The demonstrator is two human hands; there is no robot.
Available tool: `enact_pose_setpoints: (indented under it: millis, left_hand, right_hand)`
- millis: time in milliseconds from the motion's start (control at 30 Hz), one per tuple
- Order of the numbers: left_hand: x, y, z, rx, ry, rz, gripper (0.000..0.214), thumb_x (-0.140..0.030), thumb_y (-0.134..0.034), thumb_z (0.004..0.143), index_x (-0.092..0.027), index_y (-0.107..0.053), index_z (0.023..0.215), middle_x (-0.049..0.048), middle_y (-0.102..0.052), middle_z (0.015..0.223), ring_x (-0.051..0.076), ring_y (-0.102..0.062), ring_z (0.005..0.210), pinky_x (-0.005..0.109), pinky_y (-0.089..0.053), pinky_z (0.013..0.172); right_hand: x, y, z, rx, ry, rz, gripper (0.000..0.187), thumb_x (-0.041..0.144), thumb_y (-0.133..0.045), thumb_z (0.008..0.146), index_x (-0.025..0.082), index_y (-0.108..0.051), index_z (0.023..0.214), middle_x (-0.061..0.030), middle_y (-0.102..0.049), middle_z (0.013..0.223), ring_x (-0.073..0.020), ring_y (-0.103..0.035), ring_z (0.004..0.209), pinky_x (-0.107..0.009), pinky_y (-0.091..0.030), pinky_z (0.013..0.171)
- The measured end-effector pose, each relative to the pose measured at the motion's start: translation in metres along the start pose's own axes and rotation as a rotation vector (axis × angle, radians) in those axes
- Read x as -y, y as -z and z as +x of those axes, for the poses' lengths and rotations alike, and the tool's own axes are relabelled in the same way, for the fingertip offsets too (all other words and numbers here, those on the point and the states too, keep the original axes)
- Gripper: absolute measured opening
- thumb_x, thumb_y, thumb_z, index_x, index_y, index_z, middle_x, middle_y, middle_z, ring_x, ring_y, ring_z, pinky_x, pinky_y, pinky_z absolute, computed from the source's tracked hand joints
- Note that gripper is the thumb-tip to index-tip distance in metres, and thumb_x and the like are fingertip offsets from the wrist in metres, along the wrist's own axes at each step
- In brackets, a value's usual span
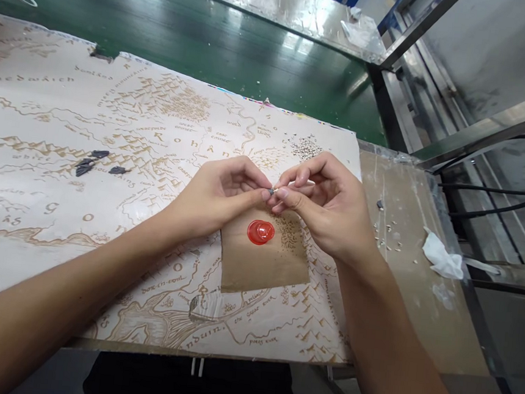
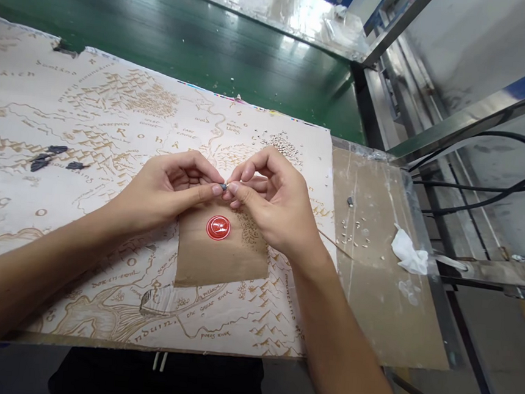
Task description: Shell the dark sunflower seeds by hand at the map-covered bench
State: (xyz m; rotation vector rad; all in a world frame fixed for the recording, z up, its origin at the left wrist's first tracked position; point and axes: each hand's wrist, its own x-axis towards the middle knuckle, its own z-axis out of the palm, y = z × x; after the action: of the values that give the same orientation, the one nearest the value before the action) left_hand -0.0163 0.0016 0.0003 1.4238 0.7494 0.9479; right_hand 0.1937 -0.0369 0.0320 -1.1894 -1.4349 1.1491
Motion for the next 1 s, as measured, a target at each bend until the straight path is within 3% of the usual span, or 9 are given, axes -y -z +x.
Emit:
enact_pose_setpoints:
  millis: [233, 600, 1000]
  left_hand:
    - [-0.001, -0.005, -0.002, -0.059, 0.014, -0.069, 0.014, -0.019, -0.094, 0.089, -0.017, -0.081, 0.095, 0.0076, -0.088, 0.095, 0.023, -0.085, 0.090, 0.038, -0.071, 0.087]
    - [-0.005, -0.008, -0.006, -0.096, -0.109, -0.003, 0.009, -0.010, -0.088, 0.091, -0.015, -0.081, 0.093, 0.0059, -0.087, 0.092, 0.018, -0.084, 0.086, 0.031, -0.068, 0.083]
    - [-0.001, -0.009, -0.005, -0.099, -0.084, -0.049, 0.008, -0.013, -0.089, 0.093, -0.015, -0.081, 0.094, 0.0061, -0.087, 0.091, 0.018, -0.084, 0.087, 0.031, -0.069, 0.085]
  right_hand:
    - [-0.004, -0.009, 0.000, -0.037, 0.081, 0.022, 0.043, 0.035, -0.093, 0.096, 0.029, -0.051, 0.089, 0.0013, -0.074, 0.097, -0.0157, -0.075, 0.074, -0.037, -0.072, 0.075]
    - [-0.009, -0.007, 0.003, -0.031, 0.158, -0.006, 0.052, 0.048, -0.095, 0.094, 0.029, -0.048, 0.085, 0.0006, -0.074, 0.094, -0.0173, -0.075, 0.077, -0.039, -0.073, 0.079]
    - [-0.010, -0.010, 0.002, -0.044, 0.197, -0.055, 0.047, 0.039, -0.092, 0.097, 0.029, -0.049, 0.084, 0.0000, -0.073, 0.094, -0.0168, -0.073, 0.080, -0.037, -0.072, 0.077]
